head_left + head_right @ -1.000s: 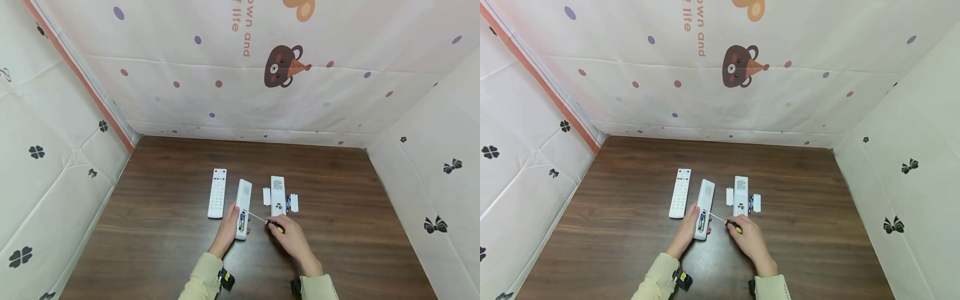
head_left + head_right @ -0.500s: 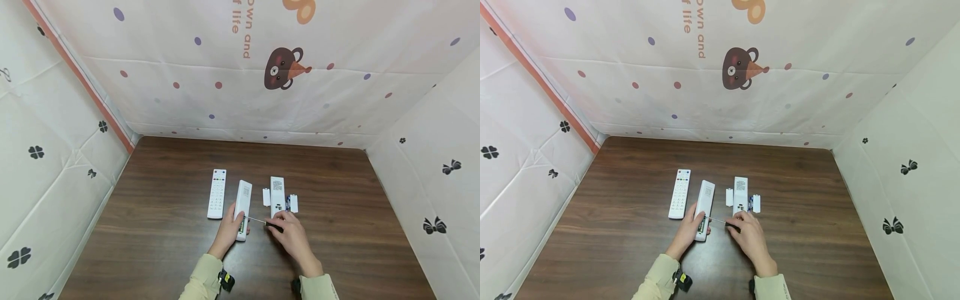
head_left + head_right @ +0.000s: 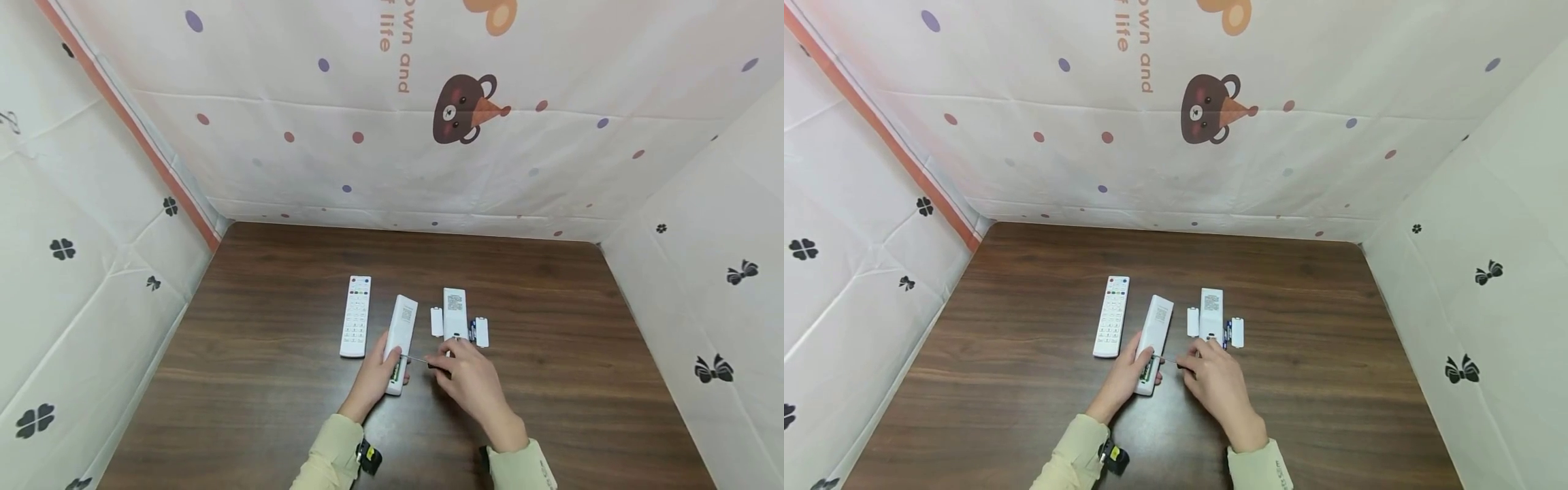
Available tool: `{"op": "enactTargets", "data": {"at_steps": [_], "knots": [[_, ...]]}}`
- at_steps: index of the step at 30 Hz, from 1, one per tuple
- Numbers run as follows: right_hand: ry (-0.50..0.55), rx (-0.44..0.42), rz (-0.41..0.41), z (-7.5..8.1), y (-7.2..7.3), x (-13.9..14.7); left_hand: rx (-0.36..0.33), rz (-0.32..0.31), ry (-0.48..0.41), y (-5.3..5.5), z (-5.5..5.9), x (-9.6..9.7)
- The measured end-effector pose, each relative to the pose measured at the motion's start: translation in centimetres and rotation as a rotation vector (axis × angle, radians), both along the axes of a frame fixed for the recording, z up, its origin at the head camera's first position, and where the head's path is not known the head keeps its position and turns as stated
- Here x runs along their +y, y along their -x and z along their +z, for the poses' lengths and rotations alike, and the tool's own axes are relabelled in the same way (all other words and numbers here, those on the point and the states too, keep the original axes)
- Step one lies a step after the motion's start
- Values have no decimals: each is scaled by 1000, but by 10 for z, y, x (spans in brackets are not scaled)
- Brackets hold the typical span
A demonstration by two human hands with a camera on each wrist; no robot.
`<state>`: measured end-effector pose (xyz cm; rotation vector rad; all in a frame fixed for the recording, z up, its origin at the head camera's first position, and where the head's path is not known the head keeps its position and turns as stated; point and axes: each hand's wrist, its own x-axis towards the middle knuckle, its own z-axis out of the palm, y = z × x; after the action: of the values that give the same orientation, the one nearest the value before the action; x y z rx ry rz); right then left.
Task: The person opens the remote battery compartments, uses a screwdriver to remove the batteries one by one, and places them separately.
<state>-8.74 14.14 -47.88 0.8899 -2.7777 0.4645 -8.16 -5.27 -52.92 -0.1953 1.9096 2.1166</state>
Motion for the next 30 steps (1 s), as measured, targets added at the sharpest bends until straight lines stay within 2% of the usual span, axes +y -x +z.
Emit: {"op": "enactTargets", "data": {"at_steps": [6, 14, 17, 20, 25, 30], "knots": [[10, -152, -75, -2, -2, -2, -7, -8, 37, -1, 6, 0], [86, -318, -85, -6, 4, 2, -13, -28, 30, -1, 5, -1], [129, -393, -91, -8, 5, 7, 4, -38, 18, 0, 1, -1], [162, -449, -101, -8, 6, 11, 27, -45, 21, 1, -9, 0], [182, -465, -100, -8, 7, 13, 44, -47, 52, 1, -25, 1], [206, -462, -96, -9, 6, 15, 47, -66, 36, -2, -5, -1]]}}
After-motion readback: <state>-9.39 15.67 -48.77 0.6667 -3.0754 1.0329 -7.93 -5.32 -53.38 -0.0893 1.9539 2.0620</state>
